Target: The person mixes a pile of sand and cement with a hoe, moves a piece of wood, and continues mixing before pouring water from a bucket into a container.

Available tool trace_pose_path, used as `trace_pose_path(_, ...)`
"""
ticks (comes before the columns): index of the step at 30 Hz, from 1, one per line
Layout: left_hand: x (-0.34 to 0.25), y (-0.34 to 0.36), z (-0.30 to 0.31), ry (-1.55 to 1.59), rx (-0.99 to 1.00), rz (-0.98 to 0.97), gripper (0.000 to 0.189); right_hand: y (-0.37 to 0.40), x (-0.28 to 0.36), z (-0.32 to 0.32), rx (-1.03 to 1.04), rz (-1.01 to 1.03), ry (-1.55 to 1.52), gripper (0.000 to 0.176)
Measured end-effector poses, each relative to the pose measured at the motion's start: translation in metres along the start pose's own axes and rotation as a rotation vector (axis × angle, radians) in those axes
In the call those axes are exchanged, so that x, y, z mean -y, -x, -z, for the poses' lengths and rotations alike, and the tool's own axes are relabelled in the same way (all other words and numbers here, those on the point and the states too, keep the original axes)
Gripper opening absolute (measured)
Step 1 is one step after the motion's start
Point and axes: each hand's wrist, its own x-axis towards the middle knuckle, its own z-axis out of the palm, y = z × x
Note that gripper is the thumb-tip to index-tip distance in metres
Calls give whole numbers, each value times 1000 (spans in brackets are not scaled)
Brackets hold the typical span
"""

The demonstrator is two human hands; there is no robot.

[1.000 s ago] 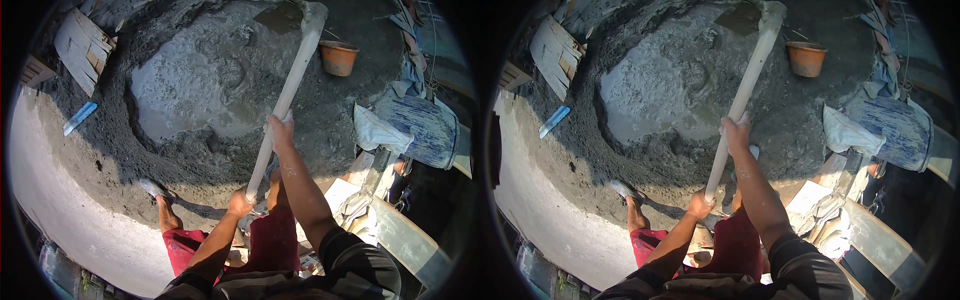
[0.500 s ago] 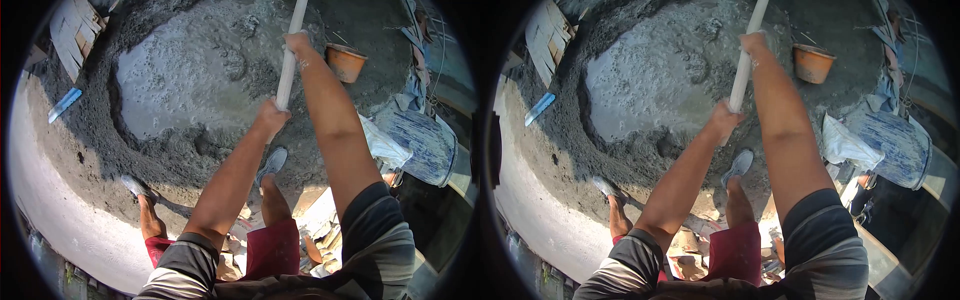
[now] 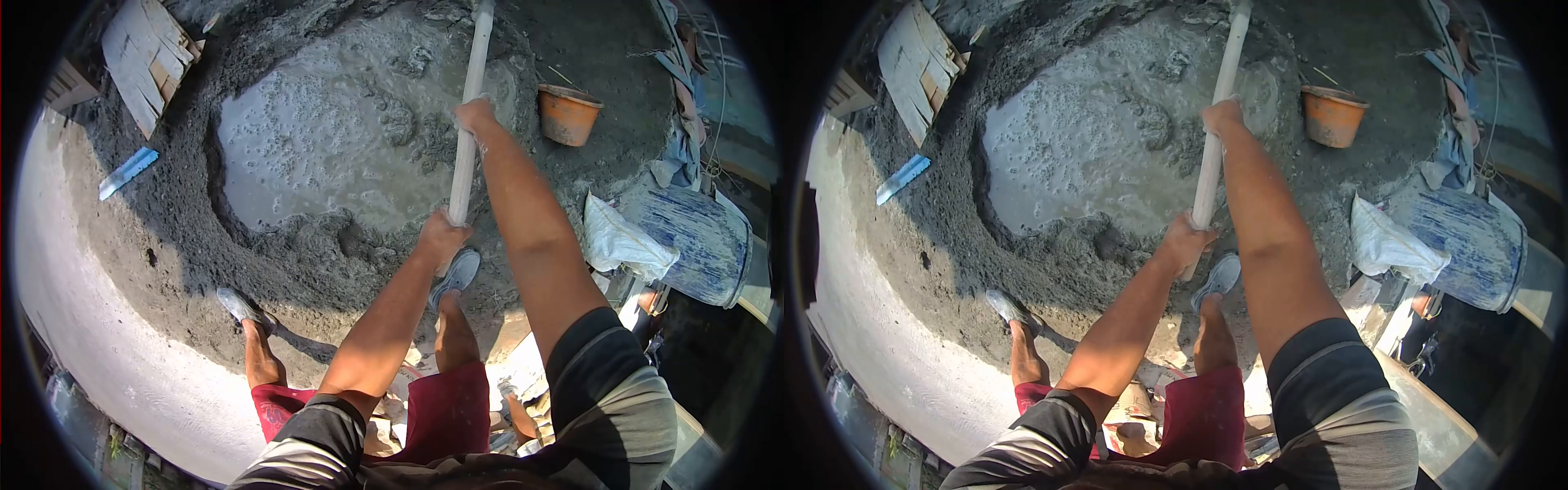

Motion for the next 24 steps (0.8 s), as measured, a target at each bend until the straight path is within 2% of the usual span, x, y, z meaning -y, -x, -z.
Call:
trace_pose_path(2,12,4,-3,54,-18,-27,37,7,-3,-3,20,-10,14,89)
trace_pose_path(4,5,16,-4,37,8,67,34,18,-1,-1,38,-20,33,92)
trace_pose_path(14,52,38,-1,92,5,73,32,57,-24,-29,40,-63,41,96)
trace_pose_path(17,68,44,5,31,-45,-2,33,65,-30,-39,32,-51,52,97)
trace_pose_path(19,74,50,10,-228,-168,-39,33,62,-47,-58,35,-49,54,98)
trace_pose_path(21,84,56,19,-304,-175,-74,34,62,-63,-86,-151,28,-102,75)
trace_pose_path(24,104,61,36,-431,-186,-85,37,81,-71,-97,-23,-88,-213,81)
